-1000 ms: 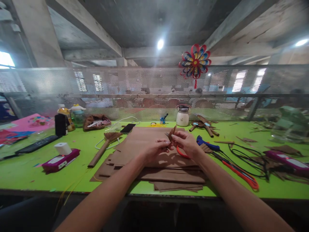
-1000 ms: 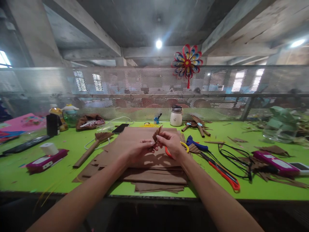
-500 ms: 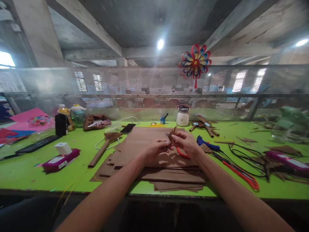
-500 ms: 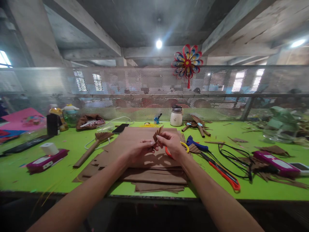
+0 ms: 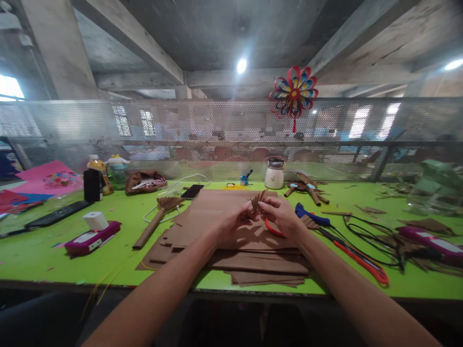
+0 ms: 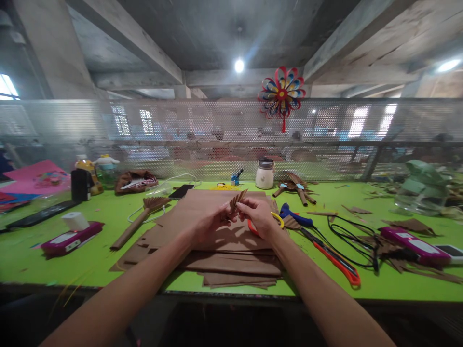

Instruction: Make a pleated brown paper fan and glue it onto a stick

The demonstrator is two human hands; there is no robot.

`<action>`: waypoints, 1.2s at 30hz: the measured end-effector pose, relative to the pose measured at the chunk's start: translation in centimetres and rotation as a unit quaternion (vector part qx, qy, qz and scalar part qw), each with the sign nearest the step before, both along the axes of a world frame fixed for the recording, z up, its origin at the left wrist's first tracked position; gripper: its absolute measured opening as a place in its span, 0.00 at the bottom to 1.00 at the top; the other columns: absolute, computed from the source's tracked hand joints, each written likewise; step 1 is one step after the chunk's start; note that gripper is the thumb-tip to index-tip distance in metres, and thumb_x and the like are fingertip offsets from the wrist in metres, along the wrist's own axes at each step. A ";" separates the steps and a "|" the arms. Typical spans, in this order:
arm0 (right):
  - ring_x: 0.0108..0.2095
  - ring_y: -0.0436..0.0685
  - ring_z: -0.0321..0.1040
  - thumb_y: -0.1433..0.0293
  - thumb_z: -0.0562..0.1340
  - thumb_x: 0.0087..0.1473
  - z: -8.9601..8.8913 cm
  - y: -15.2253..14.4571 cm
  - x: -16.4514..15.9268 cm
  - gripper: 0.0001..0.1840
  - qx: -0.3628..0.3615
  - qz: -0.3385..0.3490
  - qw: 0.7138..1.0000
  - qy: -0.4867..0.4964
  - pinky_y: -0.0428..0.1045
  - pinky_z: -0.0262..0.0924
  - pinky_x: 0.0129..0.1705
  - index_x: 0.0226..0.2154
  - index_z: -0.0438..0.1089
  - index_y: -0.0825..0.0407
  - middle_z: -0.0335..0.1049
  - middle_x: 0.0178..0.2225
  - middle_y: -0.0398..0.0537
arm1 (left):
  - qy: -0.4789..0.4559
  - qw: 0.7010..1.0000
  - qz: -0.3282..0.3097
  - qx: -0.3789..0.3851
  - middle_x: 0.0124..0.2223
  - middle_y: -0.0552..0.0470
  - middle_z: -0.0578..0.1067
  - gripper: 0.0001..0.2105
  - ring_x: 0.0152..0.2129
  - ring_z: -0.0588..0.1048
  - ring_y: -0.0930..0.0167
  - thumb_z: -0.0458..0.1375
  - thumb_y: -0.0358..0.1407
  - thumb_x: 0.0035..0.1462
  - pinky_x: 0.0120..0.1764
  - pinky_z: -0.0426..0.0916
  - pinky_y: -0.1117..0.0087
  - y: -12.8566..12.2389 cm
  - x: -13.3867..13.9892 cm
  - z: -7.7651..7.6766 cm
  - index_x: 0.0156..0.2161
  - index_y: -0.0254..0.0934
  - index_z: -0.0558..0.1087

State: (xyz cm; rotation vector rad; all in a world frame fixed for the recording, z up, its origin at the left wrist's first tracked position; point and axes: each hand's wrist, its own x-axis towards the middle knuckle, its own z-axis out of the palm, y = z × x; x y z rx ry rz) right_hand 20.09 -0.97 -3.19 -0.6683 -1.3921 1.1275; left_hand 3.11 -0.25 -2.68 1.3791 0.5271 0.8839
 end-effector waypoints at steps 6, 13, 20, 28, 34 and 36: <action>0.22 0.47 0.60 0.64 0.65 0.42 -0.1 0.0 0.0 0.11 -0.016 0.006 1.000 0.010 0.45 0.56 0.26 0.28 0.71 0.54 0.66 0.23 0.42 | 0.021 1.000 0.006 0.010 0.32 0.46 0.73 0.11 0.32 0.69 0.71 0.60 0.39 0.47 0.35 0.60 0.71 -0.2 0.0 0.2 0.33 0.32 0.74; 0.22 0.47 0.60 0.62 0.65 0.42 -0.1 0.0 0.0 0.11 -0.011 0.008 1.000 -0.005 0.45 0.55 0.26 0.26 0.70 0.53 0.66 0.22 0.42 | 0.043 0.999 0.010 0.019 0.32 0.47 0.73 0.13 0.30 0.69 0.73 0.62 0.40 0.44 0.34 0.59 0.73 -0.2 0.1 0.2 0.33 0.32 0.75; 0.21 0.47 0.58 0.60 0.64 0.42 -0.2 0.1 0.1 0.14 -0.018 0.000 1.000 -0.020 0.45 0.54 0.25 0.26 0.70 0.55 0.65 0.22 0.42 | 0.061 0.997 0.017 0.037 0.31 0.47 0.74 0.14 0.30 0.69 0.73 0.61 0.42 0.45 0.34 0.59 0.73 0.1 0.1 -0.3 0.32 0.31 0.75; 0.15 0.44 0.53 0.56 0.66 0.35 -0.1 0.6 0.5 0.19 -0.102 -0.139 0.984 0.039 0.43 0.47 0.17 0.19 0.67 0.55 0.61 0.16 0.40 | 0.008 0.993 0.099 0.062 0.33 0.45 0.74 0.13 0.31 0.70 0.72 0.59 0.42 0.47 0.35 0.61 0.71 0.4 0.1 0.0 0.33 0.33 0.74; 0.20 0.46 0.58 0.57 0.65 0.39 -0.6 0.9 0.4 0.17 -0.088 -0.032 0.996 0.009 0.44 0.52 0.22 0.23 0.71 0.56 0.66 0.21 0.45 | 0.066 0.973 0.118 0.185 0.34 0.48 0.75 0.12 0.34 0.70 0.69 0.56 0.42 0.50 0.40 0.63 0.69 -0.8 0.4 1.0 0.32 0.33 0.74; 0.23 0.48 0.60 0.59 0.65 0.40 -0.5 0.8 0.1 0.14 -0.059 0.004 0.998 0.001 0.44 0.54 0.25 0.24 0.72 0.55 0.67 0.23 0.45 | 0.104 0.961 0.102 0.235 0.34 0.49 0.76 0.12 0.35 0.71 0.69 0.55 0.41 0.51 0.41 0.63 0.69 -1.1 0.5 0.9 0.34 0.33 0.74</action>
